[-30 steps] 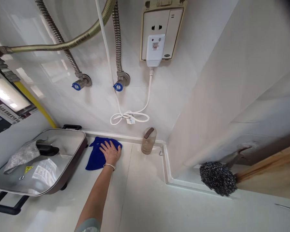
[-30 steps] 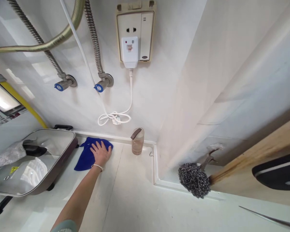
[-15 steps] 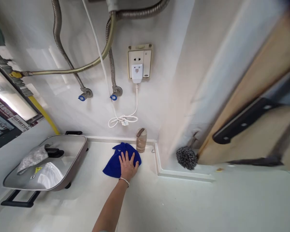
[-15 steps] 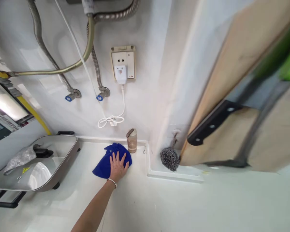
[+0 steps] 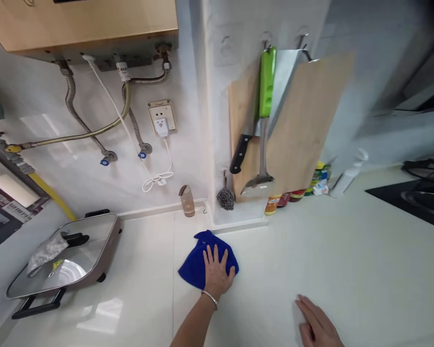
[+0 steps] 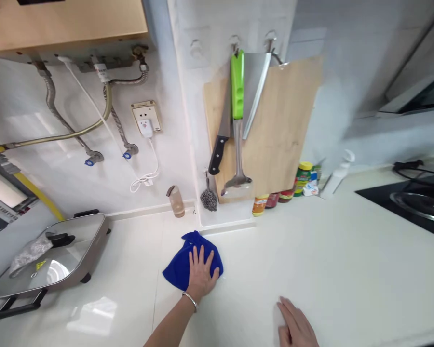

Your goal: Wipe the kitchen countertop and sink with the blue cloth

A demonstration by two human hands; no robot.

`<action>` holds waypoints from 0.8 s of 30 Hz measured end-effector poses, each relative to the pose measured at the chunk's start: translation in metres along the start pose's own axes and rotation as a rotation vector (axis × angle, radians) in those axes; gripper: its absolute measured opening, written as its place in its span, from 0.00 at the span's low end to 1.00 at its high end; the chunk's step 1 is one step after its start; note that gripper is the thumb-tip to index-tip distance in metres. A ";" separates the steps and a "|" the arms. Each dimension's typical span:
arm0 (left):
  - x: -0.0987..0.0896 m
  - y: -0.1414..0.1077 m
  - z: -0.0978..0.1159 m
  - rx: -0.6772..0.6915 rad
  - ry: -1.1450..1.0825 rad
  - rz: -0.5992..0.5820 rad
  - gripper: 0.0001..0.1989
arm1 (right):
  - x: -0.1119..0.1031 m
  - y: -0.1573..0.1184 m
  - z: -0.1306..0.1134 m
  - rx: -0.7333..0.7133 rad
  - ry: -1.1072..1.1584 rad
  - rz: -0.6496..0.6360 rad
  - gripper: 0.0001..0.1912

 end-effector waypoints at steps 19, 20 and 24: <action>-0.055 -0.109 0.060 0.689 -0.028 -0.315 0.32 | -0.018 0.021 -0.029 0.021 -0.096 -0.014 0.27; -0.063 -0.114 0.052 0.695 -0.012 -0.328 0.32 | -0.018 0.021 -0.028 0.027 -0.097 -0.024 0.27; -0.090 -0.133 0.014 0.685 0.056 -0.349 0.32 | -0.018 0.017 -0.024 0.040 -0.082 -0.051 0.27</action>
Point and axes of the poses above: each hand's wrist, its own y-axis towards the middle knuckle, its own x-axis out of the palm, z = x × y, the point moved 3 cm from there along y, towards the middle knuckle, and after that the axes turned 2 degrees about z, right-handed, at the moved point
